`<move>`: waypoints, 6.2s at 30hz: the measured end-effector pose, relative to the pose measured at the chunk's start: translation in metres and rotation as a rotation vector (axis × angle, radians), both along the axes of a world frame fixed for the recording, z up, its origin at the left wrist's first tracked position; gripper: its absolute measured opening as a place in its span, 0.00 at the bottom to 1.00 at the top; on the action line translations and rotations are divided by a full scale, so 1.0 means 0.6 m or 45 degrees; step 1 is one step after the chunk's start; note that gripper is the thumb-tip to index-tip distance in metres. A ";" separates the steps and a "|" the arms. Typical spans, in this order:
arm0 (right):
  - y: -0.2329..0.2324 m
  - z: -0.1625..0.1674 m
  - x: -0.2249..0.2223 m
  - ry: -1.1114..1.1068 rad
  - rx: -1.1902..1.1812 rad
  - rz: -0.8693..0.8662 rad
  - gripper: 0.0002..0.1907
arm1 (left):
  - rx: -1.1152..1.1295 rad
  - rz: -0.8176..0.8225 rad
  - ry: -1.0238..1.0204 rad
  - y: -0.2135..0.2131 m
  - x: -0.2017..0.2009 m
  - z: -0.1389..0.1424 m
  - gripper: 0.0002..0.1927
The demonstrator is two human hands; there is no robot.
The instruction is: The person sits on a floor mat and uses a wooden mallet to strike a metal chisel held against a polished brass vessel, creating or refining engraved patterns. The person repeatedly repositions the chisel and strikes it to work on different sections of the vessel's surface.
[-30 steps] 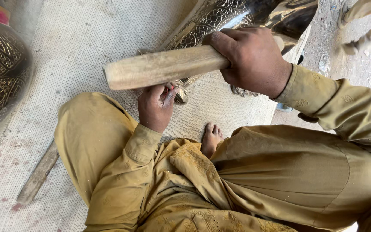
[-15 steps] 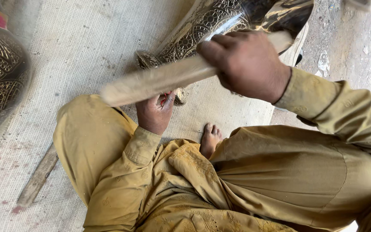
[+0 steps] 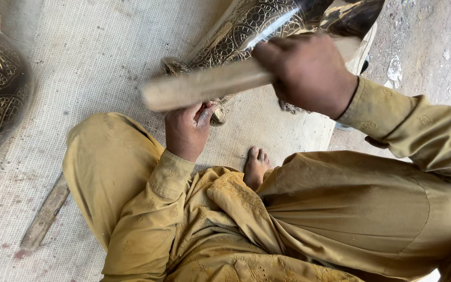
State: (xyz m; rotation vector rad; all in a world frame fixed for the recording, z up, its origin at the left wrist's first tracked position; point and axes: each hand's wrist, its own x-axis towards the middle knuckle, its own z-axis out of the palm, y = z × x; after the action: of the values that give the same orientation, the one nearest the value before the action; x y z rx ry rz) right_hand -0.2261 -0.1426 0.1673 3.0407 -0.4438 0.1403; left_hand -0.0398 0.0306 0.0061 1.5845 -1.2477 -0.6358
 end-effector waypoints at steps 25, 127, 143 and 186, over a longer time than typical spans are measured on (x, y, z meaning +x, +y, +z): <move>-0.014 0.004 -0.003 -0.019 -0.219 0.209 0.10 | -0.343 0.051 -0.197 0.003 -0.003 -0.005 0.15; -0.083 -0.430 -0.372 -0.371 -0.165 -0.955 0.17 | 0.001 0.362 0.859 -0.074 0.115 -0.155 0.14; -0.051 -0.116 -0.175 -1.139 0.998 -1.376 0.16 | 0.159 0.689 1.269 -0.118 0.125 -0.086 0.11; 0.137 -0.272 -0.139 0.457 1.295 -0.838 0.42 | -0.150 0.273 1.015 0.033 0.054 0.048 0.20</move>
State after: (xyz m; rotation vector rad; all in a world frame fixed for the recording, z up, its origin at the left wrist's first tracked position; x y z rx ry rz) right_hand -0.3093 -0.0604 0.0040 3.3747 -1.8988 -0.9021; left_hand -0.0075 0.0505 0.0348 1.1544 -0.5023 -0.9123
